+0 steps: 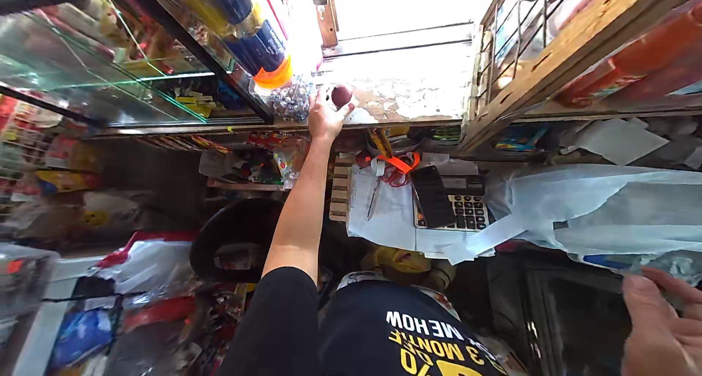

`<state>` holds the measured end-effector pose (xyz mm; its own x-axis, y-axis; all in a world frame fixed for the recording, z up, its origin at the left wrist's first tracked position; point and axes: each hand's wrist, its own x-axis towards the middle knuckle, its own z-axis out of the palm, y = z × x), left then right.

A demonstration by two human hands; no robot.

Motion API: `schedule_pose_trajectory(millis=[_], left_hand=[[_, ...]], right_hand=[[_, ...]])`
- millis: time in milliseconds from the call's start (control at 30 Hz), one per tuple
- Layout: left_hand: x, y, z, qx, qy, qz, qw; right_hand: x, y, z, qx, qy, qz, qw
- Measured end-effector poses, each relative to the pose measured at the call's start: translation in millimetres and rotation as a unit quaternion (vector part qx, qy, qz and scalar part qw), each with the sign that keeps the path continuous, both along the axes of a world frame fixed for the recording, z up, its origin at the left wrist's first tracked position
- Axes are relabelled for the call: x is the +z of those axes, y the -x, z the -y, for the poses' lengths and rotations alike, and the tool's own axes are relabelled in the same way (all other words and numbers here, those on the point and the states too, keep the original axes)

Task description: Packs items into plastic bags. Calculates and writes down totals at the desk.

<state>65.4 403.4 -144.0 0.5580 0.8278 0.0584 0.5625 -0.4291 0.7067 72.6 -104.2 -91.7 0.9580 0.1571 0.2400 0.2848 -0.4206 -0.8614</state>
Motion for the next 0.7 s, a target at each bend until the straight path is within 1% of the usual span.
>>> schedule_pose_trajectory(millis=[67, 133, 200, 233, 267, 333, 367, 400, 433, 467, 567, 633, 700], left_hand=[[-1, 15, 8, 0.000, -0.001, 0.057, 0.998], [-4, 34, 25, -0.005, 0.028, 0.112, 0.993], [-13, 55, 48, -0.007, 0.092, 0.145, 0.985], [-23, 65, 59, -0.015, 0.141, 0.148, 0.979], [-36, 73, 70, -0.027, 0.199, 0.133, 0.971], [-67, 85, 86, -0.053, 0.316, 0.059, 0.946], [-85, 88, 91, -0.060, 0.342, 0.015, 0.938], [-102, 89, 95, -0.068, 0.345, -0.022, 0.936], [-115, 87, 98, -0.080, 0.320, -0.052, 0.942], [-125, 86, 102, -0.096, 0.276, -0.068, 0.954], [-143, 75, 109, -0.147, 0.100, -0.069, 0.982], [-155, 69, 110, -0.168, -0.006, -0.075, 0.983], [-161, 67, 111, -0.171, -0.057, -0.075, 0.981]], right_hand=[[-4, -1, -8, 0.024, 0.001, 0.003, 1.000], [-8, -1, -16, 0.046, -0.001, 0.008, 0.999], [-12, -1, -21, 0.067, -0.005, 0.007, 0.998], [-14, -1, -23, 0.078, -0.010, 0.011, 0.997], [-16, -1, -24, 0.086, -0.011, 0.013, 0.996], [-20, 1, -30, 0.105, -0.005, 0.012, 0.994], [-20, 3, -35, 0.111, -0.003, 0.009, 0.994], [-21, 5, -39, 0.120, -0.002, 0.004, 0.993], [-22, 7, -43, 0.129, 0.000, 0.001, 0.992], [-24, 9, -47, 0.139, 0.005, -0.003, 0.990], [-34, 12, -54, 0.187, 0.031, -0.029, 0.981], [-47, 12, -58, 0.229, 0.047, -0.065, 0.970], [-61, 11, -67, 0.264, 0.051, -0.135, 0.954]])
